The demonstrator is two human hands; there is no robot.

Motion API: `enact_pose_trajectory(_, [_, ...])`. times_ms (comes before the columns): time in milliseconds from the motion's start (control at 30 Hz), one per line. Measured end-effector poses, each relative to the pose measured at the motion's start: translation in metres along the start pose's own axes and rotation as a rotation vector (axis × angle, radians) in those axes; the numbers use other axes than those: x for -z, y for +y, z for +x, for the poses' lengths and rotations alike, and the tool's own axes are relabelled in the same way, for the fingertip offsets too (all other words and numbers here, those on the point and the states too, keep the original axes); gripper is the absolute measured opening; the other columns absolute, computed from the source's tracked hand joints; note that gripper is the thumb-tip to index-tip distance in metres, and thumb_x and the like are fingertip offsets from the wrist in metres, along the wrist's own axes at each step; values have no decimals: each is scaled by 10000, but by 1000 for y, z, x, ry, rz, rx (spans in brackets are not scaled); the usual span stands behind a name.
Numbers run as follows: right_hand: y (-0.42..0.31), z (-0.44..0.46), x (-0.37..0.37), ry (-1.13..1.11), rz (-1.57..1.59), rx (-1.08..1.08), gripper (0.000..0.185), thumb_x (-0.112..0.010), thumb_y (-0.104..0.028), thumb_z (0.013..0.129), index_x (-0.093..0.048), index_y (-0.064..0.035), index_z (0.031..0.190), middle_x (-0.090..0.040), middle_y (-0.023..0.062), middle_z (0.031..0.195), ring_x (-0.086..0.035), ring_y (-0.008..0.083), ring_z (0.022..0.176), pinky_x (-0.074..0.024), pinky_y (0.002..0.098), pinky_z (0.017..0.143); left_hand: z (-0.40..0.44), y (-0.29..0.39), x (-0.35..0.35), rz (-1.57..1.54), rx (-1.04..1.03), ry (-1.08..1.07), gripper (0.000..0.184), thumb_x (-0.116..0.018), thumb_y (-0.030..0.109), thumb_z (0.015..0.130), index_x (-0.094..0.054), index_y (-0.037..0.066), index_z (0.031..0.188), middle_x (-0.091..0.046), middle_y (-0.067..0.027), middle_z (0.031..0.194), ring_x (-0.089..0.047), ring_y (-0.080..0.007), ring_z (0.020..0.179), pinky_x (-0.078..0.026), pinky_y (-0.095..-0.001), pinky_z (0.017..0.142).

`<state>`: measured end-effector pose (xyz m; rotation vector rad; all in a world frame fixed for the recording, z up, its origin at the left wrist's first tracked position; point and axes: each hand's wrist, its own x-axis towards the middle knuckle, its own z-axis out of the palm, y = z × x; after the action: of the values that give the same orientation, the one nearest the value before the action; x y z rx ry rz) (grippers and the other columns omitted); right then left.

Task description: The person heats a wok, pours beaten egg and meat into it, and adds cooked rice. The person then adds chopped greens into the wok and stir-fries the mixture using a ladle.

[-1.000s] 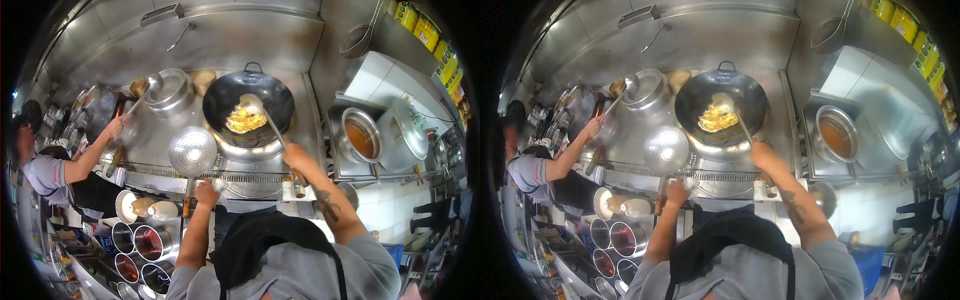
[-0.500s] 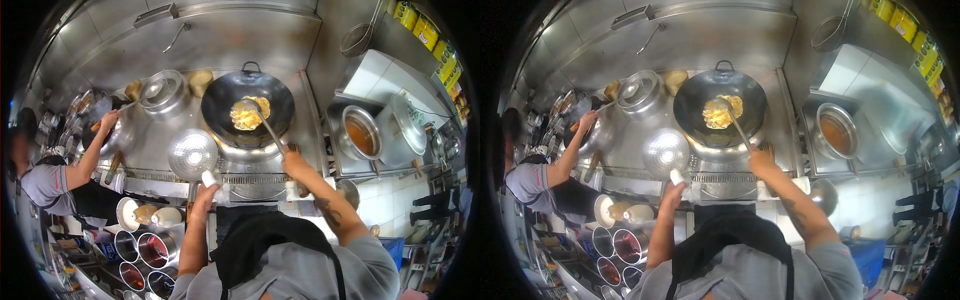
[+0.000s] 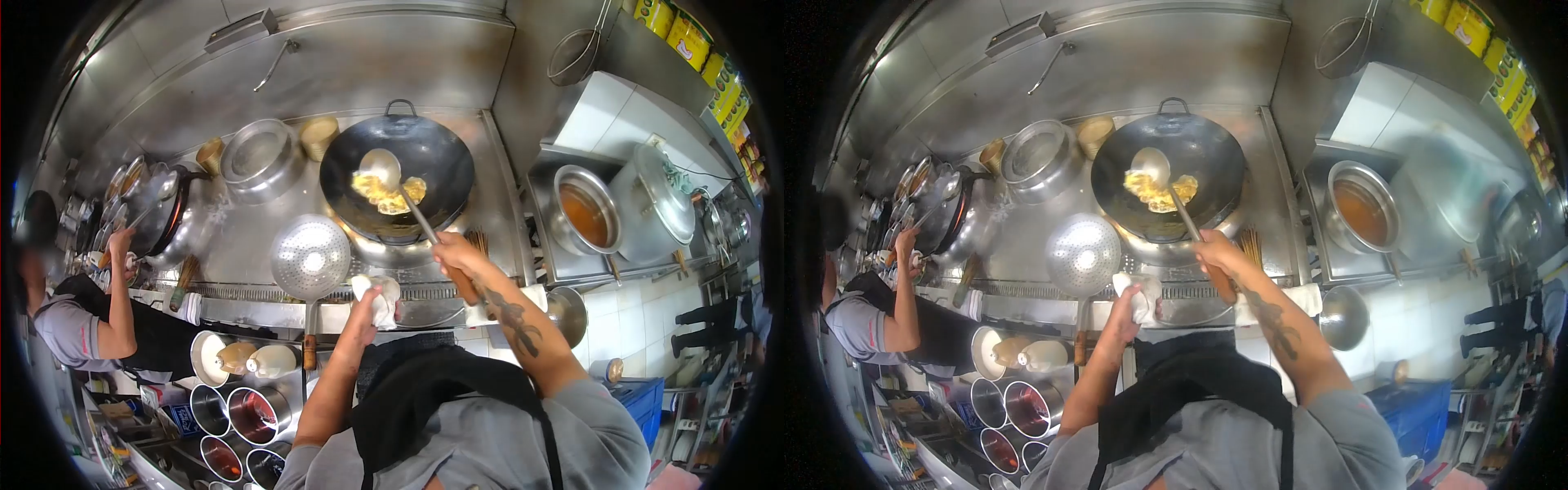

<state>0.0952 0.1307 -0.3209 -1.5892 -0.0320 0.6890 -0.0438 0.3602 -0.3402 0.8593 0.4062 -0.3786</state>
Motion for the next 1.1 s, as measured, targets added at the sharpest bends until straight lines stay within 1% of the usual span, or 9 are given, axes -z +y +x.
enact_pose_trajectory(133, [-25,-51,43,-70,-14,-116,254,-544,-116,855,-530,-5,1083,-526,38,652,-509,138,440,-433,270,389,0,-1,-4,-184,3,-48,508,-370,461,902,-541,23,1094,-618,-122,840,-612,-287,714,-502,-453,646])
enact_pose_trajectory(333, [16,-5,39,431,-1079,216,264,-554,-114,845,-530,12,1076,-551,63,662,-534,127,482,-442,280,391,38,10,-23,-153,31,76,585,-318,622,885,-520,106,1072,-597,-97,934,-608,-286,843,-511,-529,690])
enact_pose_trajectory(533, [-10,-37,22,1,-238,51,270,-550,-156,824,-547,48,1000,-567,147,646,-586,249,504,-472,377,443,97,22,-41,-247,62,75,577,-271,622,896,-473,136,1134,-570,-94,1019,-583,-306,905,-484,-544,734])
enact_pose_trajectory(633, [-20,-37,44,76,-359,-69,331,-544,-156,823,-518,56,1076,-609,207,730,-623,294,563,-494,400,486,105,27,-56,-266,52,141,573,-257,600,910,-444,135,1188,-526,-109,1098,-557,-310,948,-461,-546,788])
enact_pose_trajectory(733, [-6,-11,22,380,-928,59,366,-518,-133,817,-493,47,1135,-624,219,809,-621,292,560,-505,391,498,111,32,-63,-281,66,169,532,-295,567,912,-440,134,1184,-498,-113,1141,-543,-319,957,-457,-545,800])
enact_pose_trajectory(833, [3,-1,-5,401,-1005,143,398,-518,-143,821,-491,47,1170,-632,251,910,-650,326,656,-528,416,590,115,33,-60,-264,58,154,452,-384,489,910,-444,133,1181,-502,-108,1157,-538,-322,965,-460,-533,801])
enact_pose_trajectory(933, [-31,-39,6,69,-626,68,442,-524,-166,831,-460,60,1206,-632,255,944,-656,357,766,-526,441,673,122,29,-50,-227,-9,151,341,-487,352,902,-463,130,1160,-530,-102,1130,-535,-310,975,-468,-505,792])
enact_pose_trajectory(1033, [-43,-48,27,75,-852,9,430,-474,-136,850,-435,78,1221,-634,253,957,-644,377,852,-518,446,719,124,32,-51,-237,-37,263,257,-545,236,883,-496,125,1110,-564,-94,1070,-542,-287,958,-480,-468,764])
enact_pose_trajectory(1100, [-34,-35,15,286,-1108,17,402,-436,-108,859,-427,76,1217,-638,247,949,-645,376,845,-519,446,714,136,28,-42,-264,-30,216,207,-555,193,874,-516,121,1064,-586,-86,1005,-552,-266,928,-488,-445,730])
